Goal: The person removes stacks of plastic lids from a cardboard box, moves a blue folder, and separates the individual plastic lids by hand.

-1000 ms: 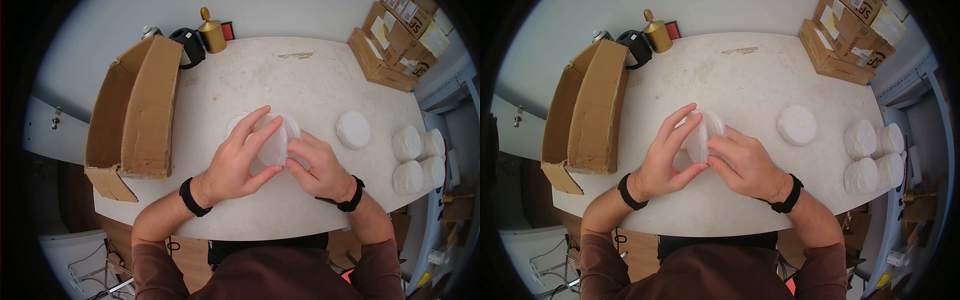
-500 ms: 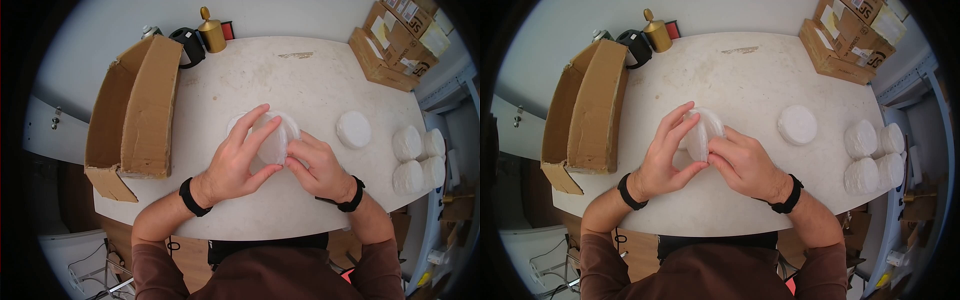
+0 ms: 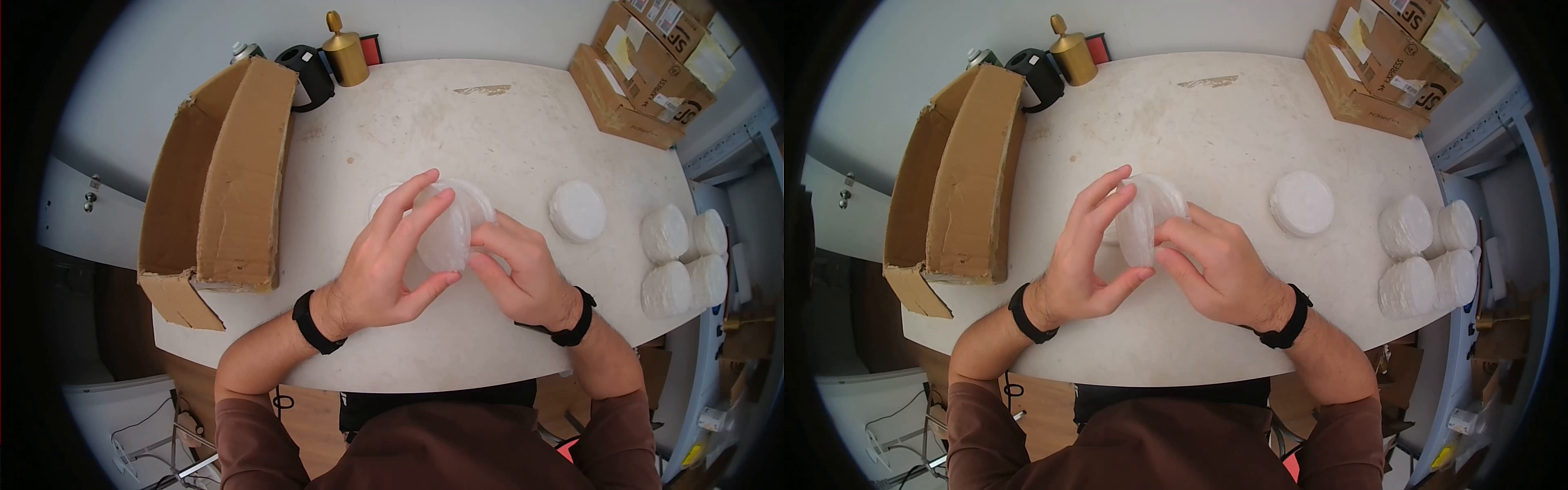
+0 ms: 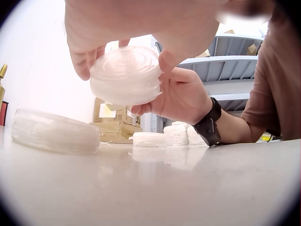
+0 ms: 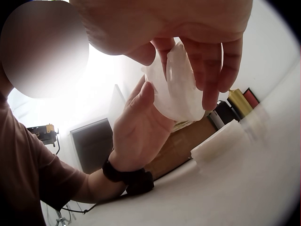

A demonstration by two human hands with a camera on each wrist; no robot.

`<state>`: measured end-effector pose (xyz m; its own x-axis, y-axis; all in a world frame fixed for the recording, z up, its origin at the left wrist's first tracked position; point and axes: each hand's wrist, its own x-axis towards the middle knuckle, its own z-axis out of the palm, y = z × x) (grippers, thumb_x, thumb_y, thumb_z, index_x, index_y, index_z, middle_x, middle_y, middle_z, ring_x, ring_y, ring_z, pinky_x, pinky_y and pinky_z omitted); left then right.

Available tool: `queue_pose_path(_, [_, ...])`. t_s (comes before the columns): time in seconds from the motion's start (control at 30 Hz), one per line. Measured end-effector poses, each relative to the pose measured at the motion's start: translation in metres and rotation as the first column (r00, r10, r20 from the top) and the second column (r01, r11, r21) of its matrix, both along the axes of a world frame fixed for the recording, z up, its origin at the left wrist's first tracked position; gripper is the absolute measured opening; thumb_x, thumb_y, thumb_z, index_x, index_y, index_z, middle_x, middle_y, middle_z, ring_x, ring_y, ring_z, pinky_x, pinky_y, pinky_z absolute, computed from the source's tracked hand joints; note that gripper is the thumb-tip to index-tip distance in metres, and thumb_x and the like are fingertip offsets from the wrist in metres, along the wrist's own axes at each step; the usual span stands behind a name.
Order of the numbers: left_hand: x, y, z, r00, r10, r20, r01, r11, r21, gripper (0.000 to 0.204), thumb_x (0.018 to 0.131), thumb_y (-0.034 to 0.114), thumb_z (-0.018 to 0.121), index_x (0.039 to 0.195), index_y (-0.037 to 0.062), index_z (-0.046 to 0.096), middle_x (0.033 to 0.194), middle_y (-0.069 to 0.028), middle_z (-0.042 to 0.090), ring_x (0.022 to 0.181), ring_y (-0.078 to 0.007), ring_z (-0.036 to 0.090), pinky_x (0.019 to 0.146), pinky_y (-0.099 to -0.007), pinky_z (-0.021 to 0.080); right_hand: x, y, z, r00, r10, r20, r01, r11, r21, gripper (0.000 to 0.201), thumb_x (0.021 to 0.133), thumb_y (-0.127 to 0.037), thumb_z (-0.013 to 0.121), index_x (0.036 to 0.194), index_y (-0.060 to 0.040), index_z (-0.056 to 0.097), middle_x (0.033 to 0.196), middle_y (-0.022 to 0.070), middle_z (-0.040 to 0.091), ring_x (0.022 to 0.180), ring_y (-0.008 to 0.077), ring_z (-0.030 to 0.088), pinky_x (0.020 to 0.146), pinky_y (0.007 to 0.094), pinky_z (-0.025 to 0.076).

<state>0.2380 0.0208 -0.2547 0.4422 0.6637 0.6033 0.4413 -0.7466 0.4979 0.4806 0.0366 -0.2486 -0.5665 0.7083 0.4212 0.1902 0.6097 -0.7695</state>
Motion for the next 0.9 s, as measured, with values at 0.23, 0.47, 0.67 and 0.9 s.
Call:
queue_pose_path(0.23, [-0.001,-0.001,-0.003,0.999,-0.018,-0.030,0.016,0.998,-0.064,0.094,0.081,0.015,0.094,0.159,0.0008,0.045,0.162,-0.0316,0.043,0.147,-0.0471,0.049,0.118,-0.0531,0.046,0.000,0.000,-0.002,1.000,-0.021,-0.013,0.020,0.999,-0.043,0.008,0.102,-0.008,0.066,0.105,-0.0008,0.064,0.092,0.0177,0.060,0.077,0.0375,0.061,0.068,0.0417,0.049])
queue_pose_path(0.47, [0.000,0.000,-0.002,1.000,0.008,-0.003,-0.008,1.000,0.005,0.087,0.081,0.016,0.093,0.156,0.0021,0.052,0.159,-0.0298,0.045,0.136,-0.0463,0.057,0.107,-0.0481,0.053,0.001,-0.001,0.000,0.998,-0.055,0.000,0.055,0.997,-0.055,0.006,0.101,-0.006,0.065,0.105,-0.0011,0.065,0.091,0.0173,0.061,0.078,0.0354,0.062,0.070,0.0399,0.050])
queue_pose_path(0.67, [0.000,0.001,-0.001,1.000,0.014,0.005,-0.014,1.000,0.025,0.086,0.081,0.015,0.093,0.155,0.0011,0.051,0.159,-0.0306,0.045,0.137,-0.0468,0.056,0.107,-0.0480,0.053,-0.002,0.001,-0.004,0.989,-0.128,-0.077,0.128,0.992,-0.013,0.014,0.093,-0.001,0.068,0.107,-0.0015,0.066,0.097,0.0169,0.066,0.082,0.0352,0.066,0.074,0.0385,0.053])
queue_pose_path(0.9, [-0.004,0.002,-0.005,0.971,0.236,0.029,-0.237,0.971,0.034,0.089,0.080,0.008,0.090,0.158,0.0031,0.047,0.164,-0.0287,0.041,0.147,-0.0459,0.048,0.120,-0.0521,0.043,0.000,0.007,-0.012,0.923,-0.376,-0.074,0.370,0.925,-0.085,0.010,0.091,0.002,0.068,0.099,0.0010,0.063,0.089,0.0151,0.066,0.079,0.0291,0.064,0.073,0.0348,0.051])
